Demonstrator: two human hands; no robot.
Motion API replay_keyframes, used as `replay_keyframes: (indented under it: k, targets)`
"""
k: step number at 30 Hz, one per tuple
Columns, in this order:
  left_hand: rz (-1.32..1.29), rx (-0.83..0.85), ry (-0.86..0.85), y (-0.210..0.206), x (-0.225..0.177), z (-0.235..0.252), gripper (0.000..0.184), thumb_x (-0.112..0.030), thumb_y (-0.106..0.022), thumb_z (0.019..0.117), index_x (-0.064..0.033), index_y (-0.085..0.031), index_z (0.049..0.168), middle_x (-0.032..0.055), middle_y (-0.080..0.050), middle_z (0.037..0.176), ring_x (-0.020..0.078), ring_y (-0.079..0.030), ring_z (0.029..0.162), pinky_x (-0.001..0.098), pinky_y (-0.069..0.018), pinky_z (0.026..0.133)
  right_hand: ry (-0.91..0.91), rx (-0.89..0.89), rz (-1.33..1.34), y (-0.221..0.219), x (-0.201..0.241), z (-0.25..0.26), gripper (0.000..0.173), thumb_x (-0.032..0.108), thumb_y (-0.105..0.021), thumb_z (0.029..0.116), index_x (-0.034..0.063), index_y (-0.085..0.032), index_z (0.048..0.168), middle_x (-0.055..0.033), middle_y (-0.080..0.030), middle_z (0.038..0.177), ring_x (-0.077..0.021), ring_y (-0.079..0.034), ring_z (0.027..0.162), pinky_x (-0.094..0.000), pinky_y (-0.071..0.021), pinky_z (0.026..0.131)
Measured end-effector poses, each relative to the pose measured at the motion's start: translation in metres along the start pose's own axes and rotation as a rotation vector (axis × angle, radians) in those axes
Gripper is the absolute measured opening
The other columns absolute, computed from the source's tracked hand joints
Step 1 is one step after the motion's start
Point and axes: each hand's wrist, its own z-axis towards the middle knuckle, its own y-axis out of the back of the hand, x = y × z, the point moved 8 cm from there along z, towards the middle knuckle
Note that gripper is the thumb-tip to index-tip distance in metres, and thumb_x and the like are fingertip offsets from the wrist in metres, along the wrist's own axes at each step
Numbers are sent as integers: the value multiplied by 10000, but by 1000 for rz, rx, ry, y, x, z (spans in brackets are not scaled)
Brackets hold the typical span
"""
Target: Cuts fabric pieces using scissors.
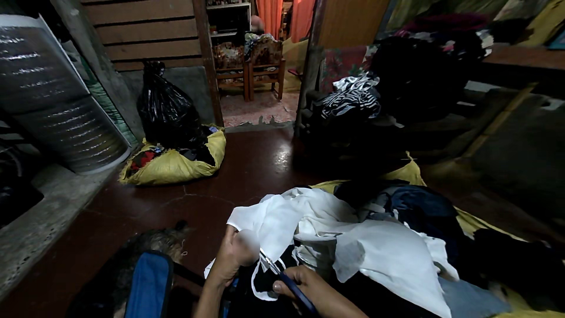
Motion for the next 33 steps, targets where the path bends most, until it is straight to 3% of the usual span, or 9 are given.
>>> replay_keyframes:
  k: [4, 8, 10, 13, 16, 20, 23, 26, 33]
  targets:
    - [-2, 76, -44, -1, -2, -1, 1052, -15, -825, 741, 0, -132, 1532, 156, -624, 1268, 231, -706, 988, 390, -620, 830, 0, -6, -1, 0, 1, 0, 517, 603, -650, 944, 91, -638, 876, -6, -610, 668, -125, -600, 573, -316, -528, 570]
    - [-67, 62, -12, 3, 0, -1, 833, -118, -731, 885, 3, -191, 1509, 172, -650, 1173, 249, -717, 840, 413, -634, 743, 15, -18, -60, 2, 0, 2, 537, 628, -648, 933, 96, -638, 858, -7, -587, 663, -126, -573, 572, -331, -502, 566]
    - [-77, 21, 0, 6, 0, 0, 677, -70, -640, 947, 5, -242, 1490, 182, -662, 1114, 249, -711, 797, 396, -630, 704, 16, -40, -116, 3, -2, 4, 566, 650, -639, 926, 89, -640, 850, -19, -571, 665, -146, -557, 585, -363, -484, 579]
    - [-94, -10, 24, 11, 3, 1, 622, -20, -581, 969, -11, -258, 1501, 197, -669, 1095, 248, -707, 794, 369, -618, 676, 10, -66, -156, 5, -3, 6, 587, 670, -636, 916, 87, -643, 849, -27, -573, 670, -159, -559, 594, -385, -485, 588]
    - [-118, -38, 55, 12, 2, -1, 539, -23, -504, 1004, -16, -283, 1496, 190, -666, 1102, 257, -714, 816, 394, -632, 711, 7, -69, -170, 5, -1, 4, 589, 673, -633, 916, 87, -644, 854, -28, -569, 670, -164, -556, 595, -390, -481, 589]
    - [-124, -99, 59, 16, 1, 0, 408, -52, -422, 1033, 0, -382, 1436, 158, -667, 993, 253, -709, 788, 412, -634, 712, 2, -63, -177, 5, 0, 4, 588, 670, -633, 917, 85, -639, 852, -31, -565, 674, -163, -552, 599, -391, -477, 592]
    - [-107, -167, 38, 22, 2, 0, 449, 30, -509, 988, 29, -440, 1431, 187, -677, 1088, 249, -710, 827, 399, -630, 733, 14, -60, -179, 5, 0, 5, 577, 652, -642, 920, 79, -640, 846, -26, -545, 674, -159, -530, 600, -389, -461, 591]
    - [-128, -166, 18, 23, 2, 1, 439, 51, -519, 967, 44, -475, 1404, 175, -678, 1080, 233, -706, 817, 386, -628, 734, 22, -59, -157, 3, 0, 6, 569, 642, -646, 923, 80, -635, 837, -21, -545, 679, -147, -527, 603, -375, -454, 591]
    - [-150, -79, -20, 25, 0, -1, 782, 60, -640, 868, 8, -258, 1547, 209, -632, 1264, 245, -703, 836, 382, -616, 690, 10, 48, -28, -5, 3, 5, 526, 612, -625, 955, 87, -643, 933, -15, -605, 720, -129, -590, 620, -328, -519, 607]
